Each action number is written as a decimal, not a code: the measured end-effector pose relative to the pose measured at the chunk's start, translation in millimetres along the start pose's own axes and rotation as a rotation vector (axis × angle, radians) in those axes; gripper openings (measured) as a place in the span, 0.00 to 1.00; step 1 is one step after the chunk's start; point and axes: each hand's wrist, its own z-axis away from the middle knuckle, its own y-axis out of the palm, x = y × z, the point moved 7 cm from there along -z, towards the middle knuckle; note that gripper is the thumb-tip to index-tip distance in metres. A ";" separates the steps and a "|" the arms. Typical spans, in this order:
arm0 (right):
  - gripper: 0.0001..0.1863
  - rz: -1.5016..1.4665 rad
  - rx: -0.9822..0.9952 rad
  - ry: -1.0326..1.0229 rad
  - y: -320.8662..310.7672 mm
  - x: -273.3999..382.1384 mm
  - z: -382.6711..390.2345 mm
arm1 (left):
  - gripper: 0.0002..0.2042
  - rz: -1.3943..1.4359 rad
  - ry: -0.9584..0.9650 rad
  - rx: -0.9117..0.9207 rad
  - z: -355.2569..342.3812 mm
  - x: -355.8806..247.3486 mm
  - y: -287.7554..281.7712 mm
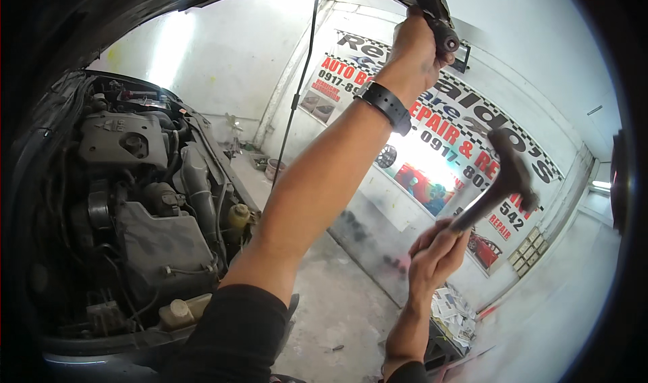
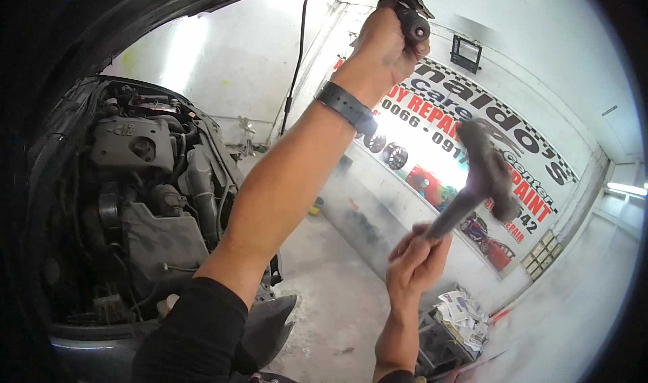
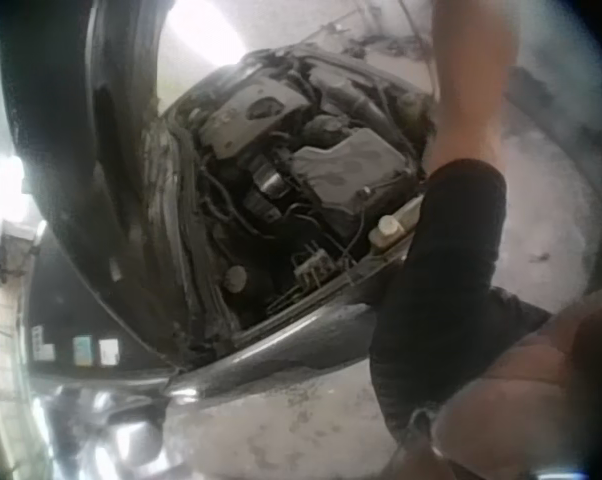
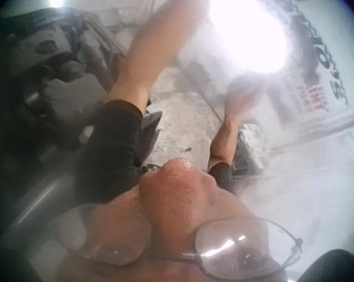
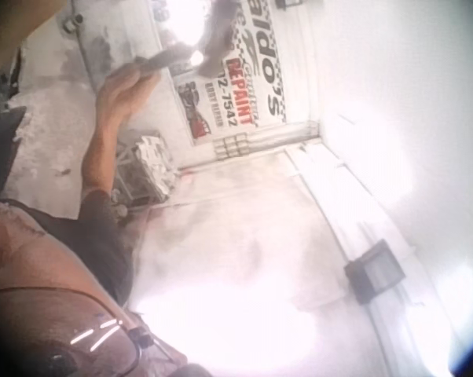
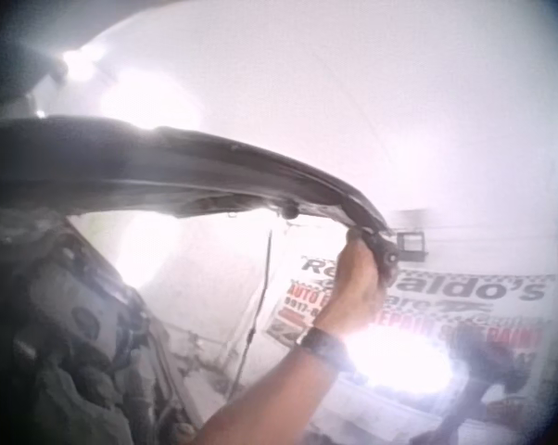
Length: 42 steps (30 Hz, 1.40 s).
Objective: The person hammers different areas of the vehicle hood and side panel, using a punch tool to target specific spots while hammering the tool's head.
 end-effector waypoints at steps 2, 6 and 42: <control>0.15 0.033 0.026 -0.251 21.4 33.5 -30.3 | 0.08 0.017 -0.004 -0.026 8.0 -21.7 11.1; 0.15 0.252 -0.080 -0.557 28.9 13.0 -72.0 | 0.10 -0.029 0.004 0.012 2.1 -6.8 8.8; 0.18 0.114 -0.039 -0.617 51.0 27.3 -66.0 | 0.10 0.044 -0.035 0.033 -6.4 -17.9 -1.0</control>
